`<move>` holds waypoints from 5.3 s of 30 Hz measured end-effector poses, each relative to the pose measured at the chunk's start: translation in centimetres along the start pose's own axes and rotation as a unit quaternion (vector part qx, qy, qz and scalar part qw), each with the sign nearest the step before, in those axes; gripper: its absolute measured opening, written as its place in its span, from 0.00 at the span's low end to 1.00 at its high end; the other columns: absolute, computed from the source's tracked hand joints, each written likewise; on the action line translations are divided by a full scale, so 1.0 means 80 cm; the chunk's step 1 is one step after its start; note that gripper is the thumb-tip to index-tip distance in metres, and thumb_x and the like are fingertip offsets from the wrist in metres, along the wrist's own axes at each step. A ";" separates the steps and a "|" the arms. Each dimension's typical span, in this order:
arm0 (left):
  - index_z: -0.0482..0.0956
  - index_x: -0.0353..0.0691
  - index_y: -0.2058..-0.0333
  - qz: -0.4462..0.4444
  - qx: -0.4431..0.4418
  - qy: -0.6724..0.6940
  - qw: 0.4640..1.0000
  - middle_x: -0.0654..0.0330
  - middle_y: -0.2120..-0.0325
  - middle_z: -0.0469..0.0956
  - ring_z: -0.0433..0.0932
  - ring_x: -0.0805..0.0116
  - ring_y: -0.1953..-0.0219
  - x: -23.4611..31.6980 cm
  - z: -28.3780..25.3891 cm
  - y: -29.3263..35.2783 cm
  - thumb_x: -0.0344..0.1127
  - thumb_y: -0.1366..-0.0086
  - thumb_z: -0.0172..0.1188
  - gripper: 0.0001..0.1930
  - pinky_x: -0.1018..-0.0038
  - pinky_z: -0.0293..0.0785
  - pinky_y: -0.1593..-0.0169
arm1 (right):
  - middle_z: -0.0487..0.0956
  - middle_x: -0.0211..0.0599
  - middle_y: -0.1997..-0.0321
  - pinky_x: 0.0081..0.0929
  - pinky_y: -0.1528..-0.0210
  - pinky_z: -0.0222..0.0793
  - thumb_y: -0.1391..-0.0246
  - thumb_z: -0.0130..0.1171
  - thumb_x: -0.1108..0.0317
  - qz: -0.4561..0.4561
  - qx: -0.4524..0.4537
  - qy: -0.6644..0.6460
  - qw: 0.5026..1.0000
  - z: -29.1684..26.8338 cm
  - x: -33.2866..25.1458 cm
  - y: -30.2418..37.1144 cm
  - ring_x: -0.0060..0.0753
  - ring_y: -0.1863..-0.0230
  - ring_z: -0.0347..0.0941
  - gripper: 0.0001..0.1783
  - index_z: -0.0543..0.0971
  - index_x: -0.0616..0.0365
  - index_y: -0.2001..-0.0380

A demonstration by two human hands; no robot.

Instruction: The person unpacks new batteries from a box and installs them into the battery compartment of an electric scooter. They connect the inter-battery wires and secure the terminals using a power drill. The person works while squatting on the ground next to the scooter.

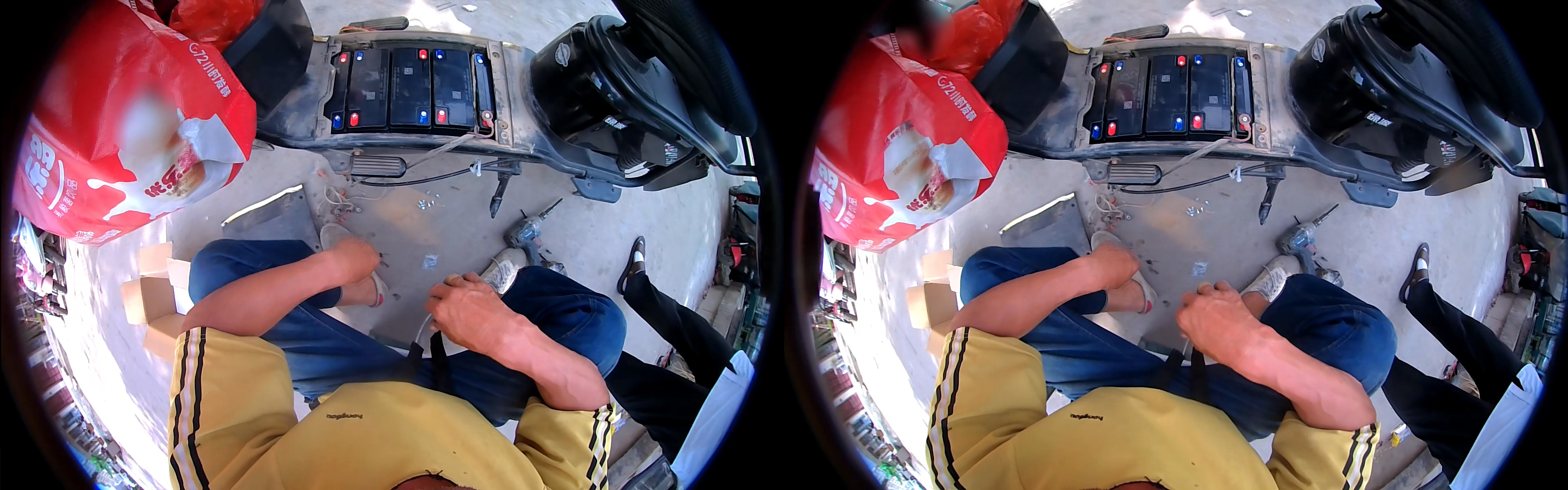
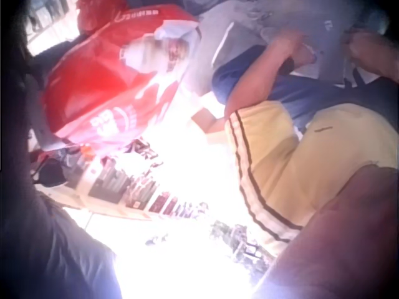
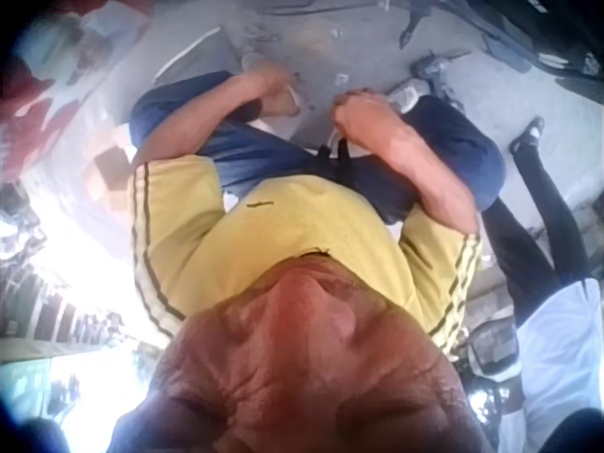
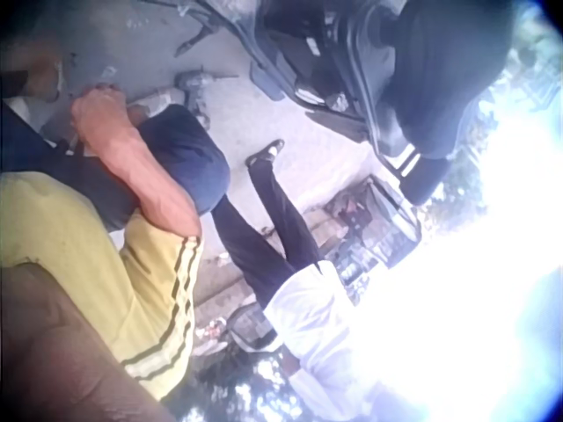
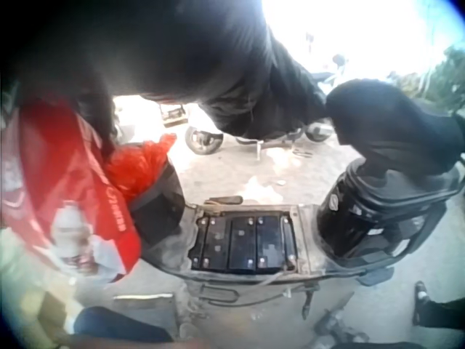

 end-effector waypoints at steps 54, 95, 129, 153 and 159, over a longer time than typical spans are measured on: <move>0.86 0.47 0.52 -0.200 0.289 -0.065 0.934 0.61 0.45 0.82 0.75 0.54 0.38 -0.190 0.084 -0.123 0.35 0.36 0.61 0.14 0.52 0.73 0.37 | 0.81 0.37 0.58 0.41 0.45 0.72 0.43 0.67 0.65 0.035 0.066 0.056 0.996 -0.020 0.019 0.008 0.43 0.47 0.78 0.06 0.87 0.56 0.66; 0.79 0.36 0.39 0.110 0.324 0.550 0.762 0.61 0.48 0.81 0.82 0.68 0.49 0.055 -0.235 0.070 0.20 0.36 0.69 0.26 0.68 0.79 0.40 | 0.87 0.40 0.60 0.24 0.61 0.81 0.24 0.56 0.67 0.162 0.378 -0.588 0.697 -0.069 0.185 0.045 0.24 0.64 0.83 0.14 0.82 0.68 0.48; 0.85 0.30 0.53 0.081 0.325 0.650 0.682 0.54 0.59 0.89 0.84 0.73 0.56 0.010 -0.234 0.068 0.24 0.29 0.65 0.08 0.73 0.80 0.47 | 0.84 0.38 0.62 0.25 0.65 0.81 0.26 0.58 0.70 0.162 0.443 -0.568 0.675 -0.112 0.201 0.033 0.27 0.67 0.84 0.14 0.83 0.71 0.47; 0.88 0.31 0.61 -0.056 0.449 0.508 0.733 0.62 0.72 0.85 0.78 0.78 0.67 -0.154 -0.342 -0.054 0.30 0.35 0.70 0.08 0.76 0.75 0.60 | 0.83 0.48 0.56 0.51 0.44 0.75 0.37 0.63 0.64 0.264 0.587 0.038 0.764 -0.267 0.351 -0.113 0.58 0.50 0.80 0.09 0.84 0.57 0.59; 0.87 0.35 0.64 -0.059 0.522 0.410 0.745 0.62 0.69 0.83 0.81 0.69 0.68 -0.129 -0.341 -0.043 0.27 0.36 0.70 0.03 0.71 0.77 0.62 | 0.84 0.37 0.72 0.37 0.59 0.76 0.40 0.68 0.68 0.211 0.621 -0.209 0.725 -0.259 0.368 -0.093 0.37 0.68 0.81 0.15 0.83 0.57 0.50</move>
Point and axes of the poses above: each hand's wrist, its own y-axis away from the middle knuckle, its own z-axis out of the palm, x = y × z, the point moved 10 cm from there along -y, towards the middle knuckle
